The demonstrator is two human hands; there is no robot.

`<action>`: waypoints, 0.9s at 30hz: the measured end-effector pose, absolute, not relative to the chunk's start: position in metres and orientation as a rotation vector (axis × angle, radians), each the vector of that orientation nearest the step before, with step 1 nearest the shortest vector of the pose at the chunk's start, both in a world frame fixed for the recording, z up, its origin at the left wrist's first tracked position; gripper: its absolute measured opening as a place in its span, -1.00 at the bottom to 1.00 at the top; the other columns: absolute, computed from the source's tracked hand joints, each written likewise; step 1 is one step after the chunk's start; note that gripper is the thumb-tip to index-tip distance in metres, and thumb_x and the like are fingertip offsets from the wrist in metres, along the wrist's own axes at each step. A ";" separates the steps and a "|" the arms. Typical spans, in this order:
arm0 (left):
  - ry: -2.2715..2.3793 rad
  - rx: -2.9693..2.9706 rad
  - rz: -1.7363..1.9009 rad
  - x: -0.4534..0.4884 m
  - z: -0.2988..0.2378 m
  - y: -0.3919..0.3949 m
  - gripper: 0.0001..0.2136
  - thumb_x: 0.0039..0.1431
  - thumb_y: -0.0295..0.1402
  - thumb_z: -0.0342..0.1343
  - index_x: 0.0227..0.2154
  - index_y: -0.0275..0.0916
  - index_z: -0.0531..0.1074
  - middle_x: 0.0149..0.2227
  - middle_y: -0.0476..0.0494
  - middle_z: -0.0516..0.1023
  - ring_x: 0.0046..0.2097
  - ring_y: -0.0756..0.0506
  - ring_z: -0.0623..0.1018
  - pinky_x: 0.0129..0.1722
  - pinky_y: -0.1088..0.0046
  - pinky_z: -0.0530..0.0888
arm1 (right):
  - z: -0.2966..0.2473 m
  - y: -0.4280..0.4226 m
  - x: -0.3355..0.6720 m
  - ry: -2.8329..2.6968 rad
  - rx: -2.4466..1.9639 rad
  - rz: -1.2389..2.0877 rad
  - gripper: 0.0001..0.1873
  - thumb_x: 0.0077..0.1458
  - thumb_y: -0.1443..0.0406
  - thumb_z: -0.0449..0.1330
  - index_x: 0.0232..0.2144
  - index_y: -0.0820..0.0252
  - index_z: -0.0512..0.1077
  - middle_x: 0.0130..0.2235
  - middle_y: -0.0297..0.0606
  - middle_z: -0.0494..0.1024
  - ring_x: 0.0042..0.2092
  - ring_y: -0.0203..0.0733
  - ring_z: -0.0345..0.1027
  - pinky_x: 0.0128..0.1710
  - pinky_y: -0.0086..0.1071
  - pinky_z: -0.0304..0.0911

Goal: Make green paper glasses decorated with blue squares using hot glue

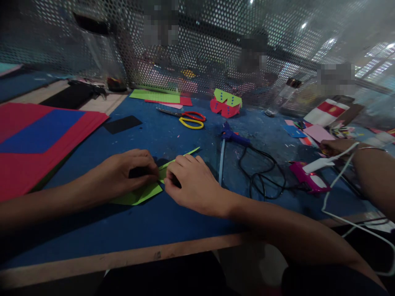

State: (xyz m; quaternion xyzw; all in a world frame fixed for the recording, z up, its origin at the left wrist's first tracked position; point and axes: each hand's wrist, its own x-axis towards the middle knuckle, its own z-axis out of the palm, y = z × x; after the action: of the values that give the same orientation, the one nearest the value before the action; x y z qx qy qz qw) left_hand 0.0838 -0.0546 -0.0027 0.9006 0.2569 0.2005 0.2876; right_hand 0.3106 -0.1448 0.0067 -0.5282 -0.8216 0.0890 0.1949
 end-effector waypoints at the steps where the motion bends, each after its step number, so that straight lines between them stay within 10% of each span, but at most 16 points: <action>1: 0.694 2.401 0.535 0.084 -0.003 -0.055 -0.84 0.29 -0.33 0.13 -0.31 -0.17 0.62 -0.26 -0.10 0.62 -0.20 -0.14 0.60 -0.18 0.34 0.45 | 0.007 -0.145 0.310 -2.304 -1.480 0.248 -0.85 0.34 0.35 0.21 -0.34 0.14 0.42 -0.23 -0.28 0.54 -0.14 -0.13 0.36 -0.11 -0.21 0.08; 27: 0.790 2.344 0.483 0.089 0.000 -0.054 -0.85 0.22 -0.36 0.15 -0.28 -0.15 0.63 -0.27 -0.07 0.67 -0.22 -0.12 0.61 -0.20 0.38 0.44 | 0.009 -0.145 0.309 -2.323 -1.512 0.237 -0.86 0.31 0.35 0.19 -0.34 0.13 0.39 -0.22 -0.26 0.54 -0.13 -0.12 0.35 -0.09 -0.22 0.09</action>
State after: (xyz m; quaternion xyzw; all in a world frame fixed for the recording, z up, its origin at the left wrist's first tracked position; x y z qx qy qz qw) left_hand 0.0886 -0.0544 0.0001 0.8855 0.2986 0.1826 0.3057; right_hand 0.3091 -0.1447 0.0089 -0.5348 -0.8215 0.0837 0.1790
